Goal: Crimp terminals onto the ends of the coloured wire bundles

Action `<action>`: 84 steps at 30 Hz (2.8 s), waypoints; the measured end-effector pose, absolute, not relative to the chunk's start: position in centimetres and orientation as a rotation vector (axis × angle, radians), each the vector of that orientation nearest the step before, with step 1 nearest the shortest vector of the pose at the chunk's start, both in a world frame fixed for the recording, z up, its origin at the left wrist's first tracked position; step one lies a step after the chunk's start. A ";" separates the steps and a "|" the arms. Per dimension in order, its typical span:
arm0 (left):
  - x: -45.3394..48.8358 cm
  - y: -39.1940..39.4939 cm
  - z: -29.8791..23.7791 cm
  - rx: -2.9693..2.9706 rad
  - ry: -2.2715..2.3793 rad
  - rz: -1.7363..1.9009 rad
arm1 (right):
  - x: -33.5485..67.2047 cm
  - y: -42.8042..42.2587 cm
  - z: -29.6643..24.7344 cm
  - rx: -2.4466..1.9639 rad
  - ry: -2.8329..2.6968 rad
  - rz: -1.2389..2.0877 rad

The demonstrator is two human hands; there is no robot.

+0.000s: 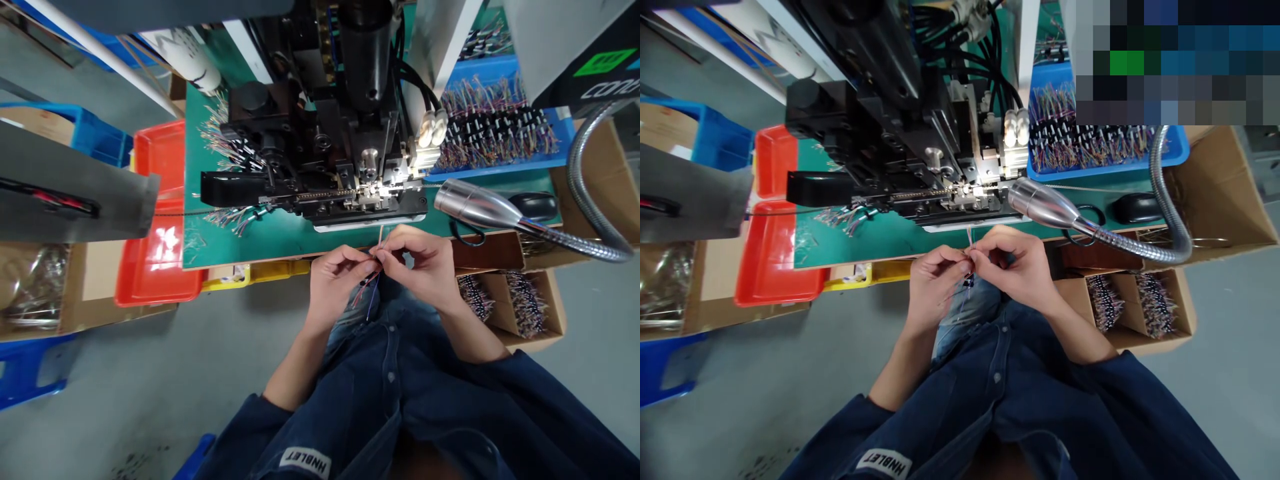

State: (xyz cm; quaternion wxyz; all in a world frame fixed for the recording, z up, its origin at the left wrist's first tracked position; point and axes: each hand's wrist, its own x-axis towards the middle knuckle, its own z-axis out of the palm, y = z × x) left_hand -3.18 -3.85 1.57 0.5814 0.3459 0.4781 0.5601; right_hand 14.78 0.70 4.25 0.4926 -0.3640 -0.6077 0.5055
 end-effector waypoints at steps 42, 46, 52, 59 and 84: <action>-1.2 -1.5 1.4 0.767 1.056 1.546 | 12.6 3.0 4.4 -0.968 -1.214 1.396; -1.1 -1.3 1.0 0.762 1.064 1.610 | 12.2 3.6 4.1 -0.981 -1.128 1.462; -1.3 -0.9 0.9 0.782 1.050 1.680 | 11.6 4.1 3.5 -1.038 -1.080 1.552; -1.2 -0.2 0.9 0.811 1.022 1.740 | 11.3 4.3 3.5 -1.075 -1.034 1.557; -1.1 -0.3 0.2 0.759 1.001 1.680 | 11.6 4.2 3.5 -1.043 -1.064 1.594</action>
